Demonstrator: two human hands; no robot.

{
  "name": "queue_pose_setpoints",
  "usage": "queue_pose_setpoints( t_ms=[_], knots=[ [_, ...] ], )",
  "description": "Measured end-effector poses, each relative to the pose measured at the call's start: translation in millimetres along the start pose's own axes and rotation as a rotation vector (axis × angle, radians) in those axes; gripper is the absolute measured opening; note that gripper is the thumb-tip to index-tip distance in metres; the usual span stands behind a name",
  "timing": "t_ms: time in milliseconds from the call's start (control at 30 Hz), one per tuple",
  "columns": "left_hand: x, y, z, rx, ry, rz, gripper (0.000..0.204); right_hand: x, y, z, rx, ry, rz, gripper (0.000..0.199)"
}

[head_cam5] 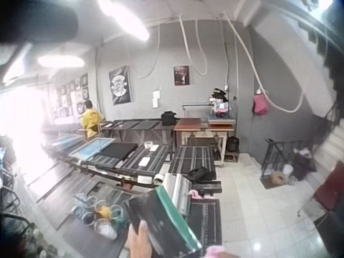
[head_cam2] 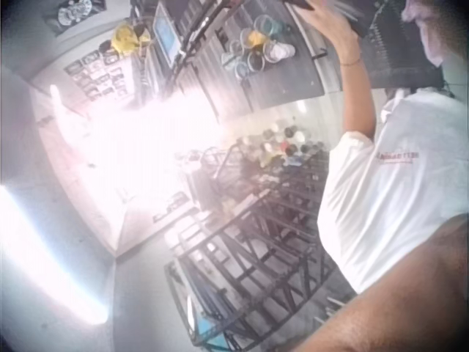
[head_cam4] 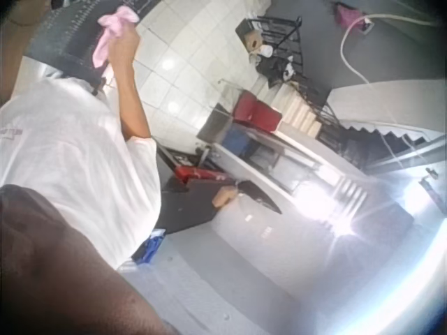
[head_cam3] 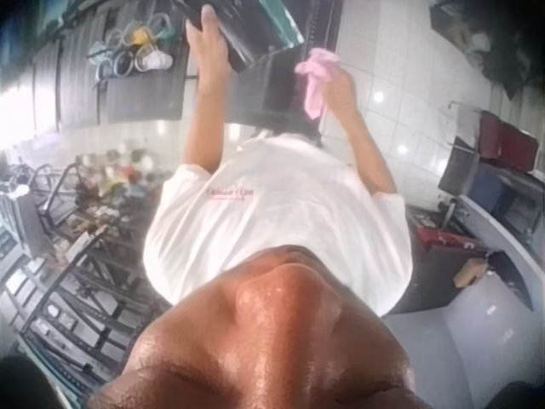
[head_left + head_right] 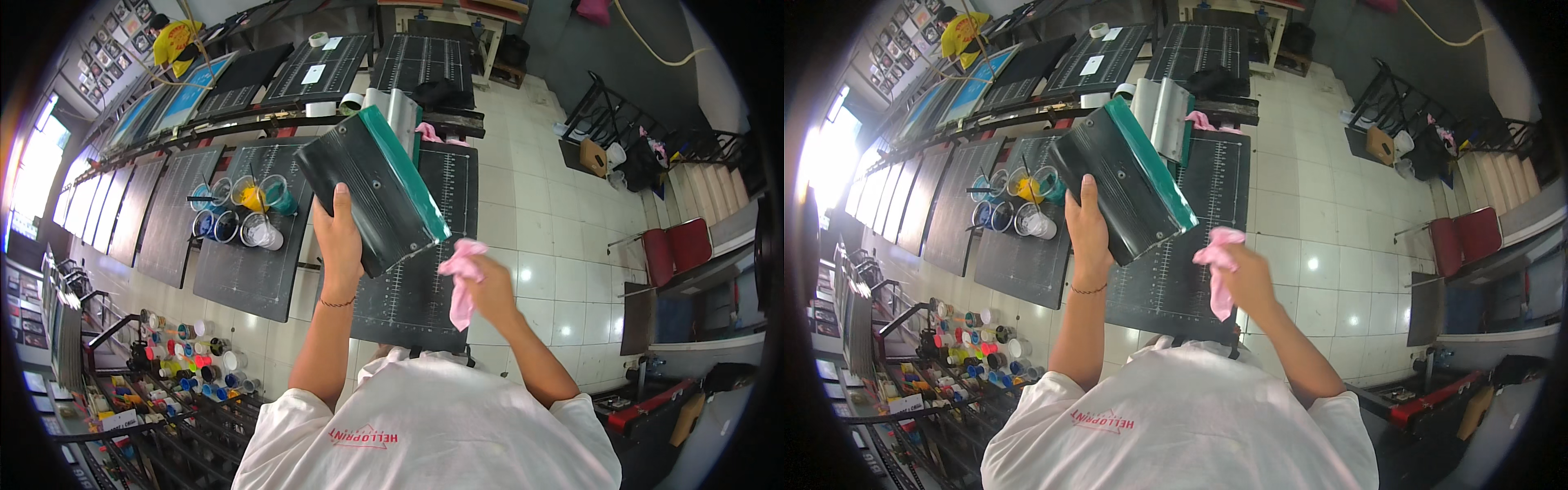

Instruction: The person wipes ink from a squeegee with a cloth, dips a spatula into paint containers on the floor, and cleans several squeegees before returning one to a wall rack.

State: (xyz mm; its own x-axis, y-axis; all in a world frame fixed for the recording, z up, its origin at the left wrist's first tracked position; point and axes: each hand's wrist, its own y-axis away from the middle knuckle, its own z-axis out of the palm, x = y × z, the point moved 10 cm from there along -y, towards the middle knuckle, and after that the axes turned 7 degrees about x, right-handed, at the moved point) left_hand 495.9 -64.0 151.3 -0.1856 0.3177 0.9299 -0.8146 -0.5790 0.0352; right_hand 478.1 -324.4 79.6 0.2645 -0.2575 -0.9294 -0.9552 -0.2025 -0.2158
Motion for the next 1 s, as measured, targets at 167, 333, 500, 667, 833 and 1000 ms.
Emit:
queue_pose_setpoints(
  t_ms=[167,333,500,667,833,1000],
  knots=[
    [-11.4,-11.9,-23.1,-0.054,0.083,-0.092,0.037,-53.7,-42.0,-34.4,0.094,-0.241,0.106,0.041],
    [-5.3,0.0,-26.7,-0.068,-0.002,-0.063,0.038,-100.2,-57.5,15.4,0.017,-0.042,-0.016,0.036],
    [37.3,4.7,-30.6,-0.102,-0.125,0.283,0.036,-95.0,-67.4,51.4,0.078,0.013,-0.044,0.030],
    [56.7,1.3,-42.6,-0.083,-0.109,0.331,0.032,-108.7,-66.6,72.3,0.065,0.120,-0.071,0.025],
    [55.2,-8.3,-38.7,-0.117,-0.133,0.323,0.031,-116.5,-61.4,72.0,0.052,0.209,-0.116,0.022],
    [23.8,-18.6,-30.5,-0.127,-0.165,0.208,0.031,-91.9,-46.4,58.4,0.075,0.253,-0.023,0.021]
  ],
)
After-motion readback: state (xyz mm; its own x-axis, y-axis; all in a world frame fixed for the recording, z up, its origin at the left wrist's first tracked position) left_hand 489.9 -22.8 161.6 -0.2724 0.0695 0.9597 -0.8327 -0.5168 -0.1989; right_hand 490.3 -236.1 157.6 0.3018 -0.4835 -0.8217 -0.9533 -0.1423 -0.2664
